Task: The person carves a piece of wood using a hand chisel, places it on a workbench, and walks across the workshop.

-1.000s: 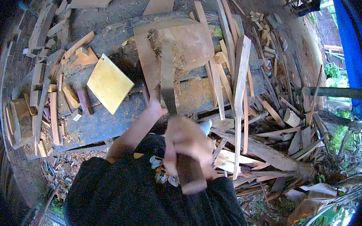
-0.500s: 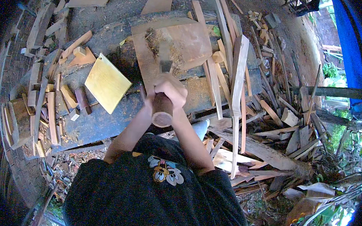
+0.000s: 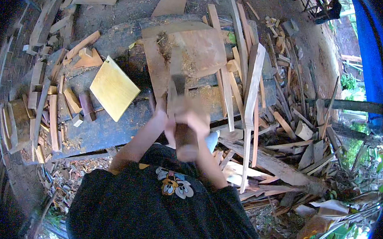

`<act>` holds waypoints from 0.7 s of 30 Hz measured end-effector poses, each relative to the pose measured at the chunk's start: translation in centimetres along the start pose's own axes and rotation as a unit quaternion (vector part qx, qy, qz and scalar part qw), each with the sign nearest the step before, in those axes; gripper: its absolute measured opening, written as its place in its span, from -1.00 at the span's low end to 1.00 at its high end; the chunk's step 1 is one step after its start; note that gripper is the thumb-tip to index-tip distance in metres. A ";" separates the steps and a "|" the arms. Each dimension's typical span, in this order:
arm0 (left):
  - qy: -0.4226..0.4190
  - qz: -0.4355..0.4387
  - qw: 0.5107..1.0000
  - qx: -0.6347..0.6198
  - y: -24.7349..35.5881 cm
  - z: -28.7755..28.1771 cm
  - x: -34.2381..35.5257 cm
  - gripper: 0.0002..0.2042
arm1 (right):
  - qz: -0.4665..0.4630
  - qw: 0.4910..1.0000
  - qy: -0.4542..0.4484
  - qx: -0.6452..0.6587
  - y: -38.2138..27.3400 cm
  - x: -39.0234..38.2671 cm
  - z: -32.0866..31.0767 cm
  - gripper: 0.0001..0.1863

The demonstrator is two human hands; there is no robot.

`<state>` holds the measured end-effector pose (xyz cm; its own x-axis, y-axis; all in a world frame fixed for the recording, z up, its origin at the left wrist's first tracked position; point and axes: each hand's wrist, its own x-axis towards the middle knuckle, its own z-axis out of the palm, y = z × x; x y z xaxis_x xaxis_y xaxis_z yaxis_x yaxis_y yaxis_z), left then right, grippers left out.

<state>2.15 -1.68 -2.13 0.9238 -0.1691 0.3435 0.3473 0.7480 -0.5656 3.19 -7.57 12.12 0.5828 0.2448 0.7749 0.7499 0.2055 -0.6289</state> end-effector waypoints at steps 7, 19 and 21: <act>0.557 0.054 0.746 0.362 -3.5 7.2 4.2 -0.53 | 0.170 0.981 0.036 -0.089 3.7 1.1 0.0 -0.79; 0.530 0.041 0.807 0.257 0.1 2.9 1.2 -0.64 | 0.144 0.985 0.090 0.001 2.8 1.8 -0.1 -0.90; 0.379 0.013 0.874 0.306 1.7 1.1 0.4 -0.65 | 0.096 0.985 0.063 -0.129 0.3 1.1 -0.3 -0.91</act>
<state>3.00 0.25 -2.15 0.8522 -0.3505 -0.3885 0.3881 0.9214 0.0201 4.10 -7.53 12.82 0.7433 0.1317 0.6559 0.6677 -0.0853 -0.7395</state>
